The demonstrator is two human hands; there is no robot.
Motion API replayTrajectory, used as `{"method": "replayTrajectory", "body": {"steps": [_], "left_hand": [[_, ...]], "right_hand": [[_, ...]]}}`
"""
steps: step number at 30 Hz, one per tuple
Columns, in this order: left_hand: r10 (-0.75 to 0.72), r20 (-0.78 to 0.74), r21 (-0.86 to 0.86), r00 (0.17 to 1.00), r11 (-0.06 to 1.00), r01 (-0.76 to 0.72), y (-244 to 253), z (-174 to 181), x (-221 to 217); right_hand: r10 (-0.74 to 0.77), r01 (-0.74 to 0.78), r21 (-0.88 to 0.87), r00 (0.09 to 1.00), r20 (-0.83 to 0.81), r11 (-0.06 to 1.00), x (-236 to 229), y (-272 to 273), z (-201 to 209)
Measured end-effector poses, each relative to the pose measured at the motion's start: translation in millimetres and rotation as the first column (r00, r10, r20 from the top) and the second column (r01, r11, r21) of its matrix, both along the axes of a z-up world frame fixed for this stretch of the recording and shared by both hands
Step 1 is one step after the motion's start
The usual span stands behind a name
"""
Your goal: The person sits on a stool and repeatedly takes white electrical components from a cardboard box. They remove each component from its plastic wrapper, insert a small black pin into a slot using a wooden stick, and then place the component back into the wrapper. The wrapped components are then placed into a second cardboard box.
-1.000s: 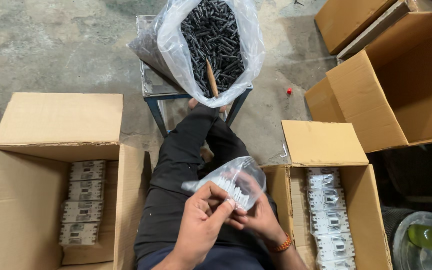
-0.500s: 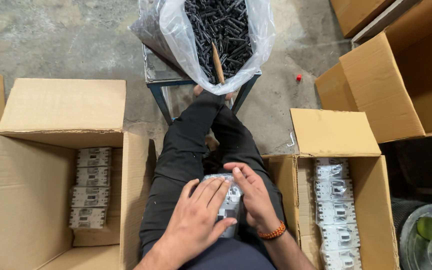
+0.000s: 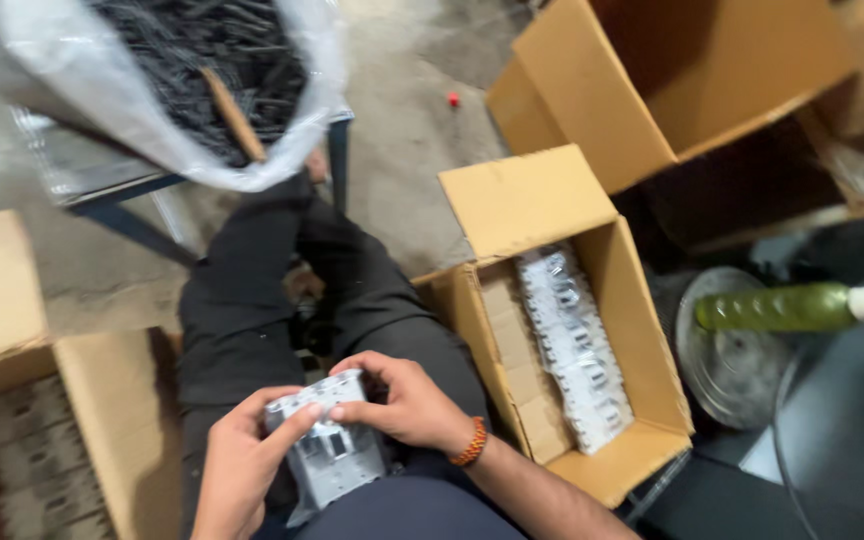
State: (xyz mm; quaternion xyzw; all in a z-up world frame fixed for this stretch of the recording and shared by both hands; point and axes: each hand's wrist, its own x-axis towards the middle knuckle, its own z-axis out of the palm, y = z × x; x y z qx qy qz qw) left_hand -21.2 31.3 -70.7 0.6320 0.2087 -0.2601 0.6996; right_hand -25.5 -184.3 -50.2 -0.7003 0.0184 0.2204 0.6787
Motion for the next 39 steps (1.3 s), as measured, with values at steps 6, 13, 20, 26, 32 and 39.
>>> {"method": "replayTrajectory", "body": {"steps": [6, 13, 20, 26, 32, 39], "left_hand": [[0.078, -0.004, -0.122, 0.997, 0.990, -0.078, -2.1, -23.4, -8.9], [-0.107, -0.055, -0.219, 0.993, 0.971, 0.092, -25.1, -12.5, -4.8], [-0.099, -0.069, -0.066, 0.993, 0.993, 0.095, -35.2, -13.7, -2.0], [-0.079, -0.035, -0.053, 0.996, 0.996, 0.077, -37.7, -24.2, -6.2], [-0.097, -0.050, 0.073, 0.994, 0.992, 0.101, -35.8, -24.8, -12.5], [-0.005, 0.263, 0.295, 0.965, 0.953, -0.075, -12.4, -4.8, -14.8]], "right_hand": [[-0.055, 0.055, 0.082, 0.998, 0.007, 0.995, -15.7, -3.9, -23.5], [-0.430, 0.441, 0.069, 0.893, -0.132, 0.895, -18.1, -79.6, -45.8], [-0.779, 0.862, 0.378, 0.482, -0.402, 0.338, -31.1, -235.8, -87.7], [-0.761, 0.946, 0.277, 0.301, -0.575, 0.166, -26.2, -276.6, -220.8], [-0.811, 0.915, 0.225, 0.401, -0.427, 0.335, 14.9, -242.8, -269.6], [-0.840, 0.863, -0.152, 0.407, -0.358, 0.483, 7.7, -236.0, -246.5]]}}
